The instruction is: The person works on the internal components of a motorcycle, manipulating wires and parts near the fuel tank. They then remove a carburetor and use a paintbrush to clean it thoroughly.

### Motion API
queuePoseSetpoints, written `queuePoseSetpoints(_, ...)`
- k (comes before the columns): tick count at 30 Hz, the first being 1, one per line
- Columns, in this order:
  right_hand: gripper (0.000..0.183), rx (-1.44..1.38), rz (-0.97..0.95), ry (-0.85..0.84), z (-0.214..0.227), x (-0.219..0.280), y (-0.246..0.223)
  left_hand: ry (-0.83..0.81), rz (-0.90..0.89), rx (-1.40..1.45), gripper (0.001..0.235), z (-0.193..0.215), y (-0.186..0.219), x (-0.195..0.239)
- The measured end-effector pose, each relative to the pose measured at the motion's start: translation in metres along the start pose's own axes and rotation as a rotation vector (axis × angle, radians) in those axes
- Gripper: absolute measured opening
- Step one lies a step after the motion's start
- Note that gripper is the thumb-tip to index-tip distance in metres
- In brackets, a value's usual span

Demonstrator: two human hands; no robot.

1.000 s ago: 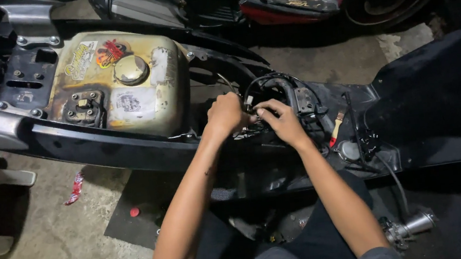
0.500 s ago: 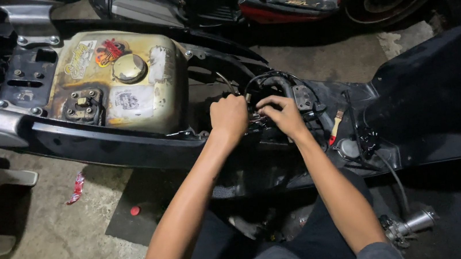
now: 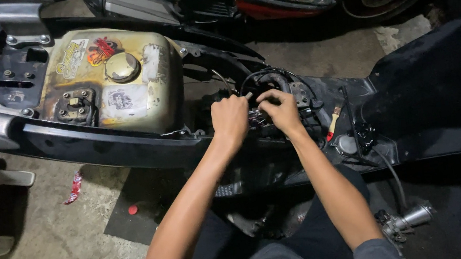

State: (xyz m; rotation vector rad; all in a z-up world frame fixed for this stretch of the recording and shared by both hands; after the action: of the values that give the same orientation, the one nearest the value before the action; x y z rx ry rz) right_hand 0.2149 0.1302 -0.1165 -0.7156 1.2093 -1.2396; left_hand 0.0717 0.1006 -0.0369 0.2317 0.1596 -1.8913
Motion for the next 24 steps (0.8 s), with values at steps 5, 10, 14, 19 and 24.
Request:
queuePoseSetpoints(5, 0.019, -0.311, -0.083, 0.060, 0.005, 0.006, -0.001, 0.003, 0.023, -0.020, 0.018, -0.006, -0.003, -0.002)
queuePoseSetpoints(10, 0.031, -0.724, -0.221, 0.138, 0.020, 0.012, -0.008, 0.018, 0.040, -0.012, 0.017, -0.007, -0.005, -0.003)
queuePoseSetpoints(14, 0.031, -0.756, -0.270, 0.108, 0.022, 0.011, 0.011, 0.027, 0.026, -0.006, 0.016, -0.008, -0.002, -0.002)
queuePoseSetpoints(19, 0.036, -0.661, -0.105, 0.003, 0.018, 0.005, 0.001, -0.014, 0.019, 0.028, 0.012, -0.005, -0.002, 0.001)
queuePoseSetpoints(24, 0.040, -0.684, -0.056, -0.051, 0.015, 0.004, 0.004, -0.052, 0.029, 0.061, 0.011, -0.010, 0.000, 0.001)
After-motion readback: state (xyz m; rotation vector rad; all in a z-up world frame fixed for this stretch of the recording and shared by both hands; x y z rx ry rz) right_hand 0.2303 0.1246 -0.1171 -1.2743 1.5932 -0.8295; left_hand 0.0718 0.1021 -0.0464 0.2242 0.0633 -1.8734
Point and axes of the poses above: each hand's wrist, its own x-axis away from the middle knuckle, its own z-axis out of the back of the hand, y = z × x, the point moved 10 cm from there along -x, towards the middle knuckle, and after that the axes turned 2 degrees about z, right-handed, at the moved point
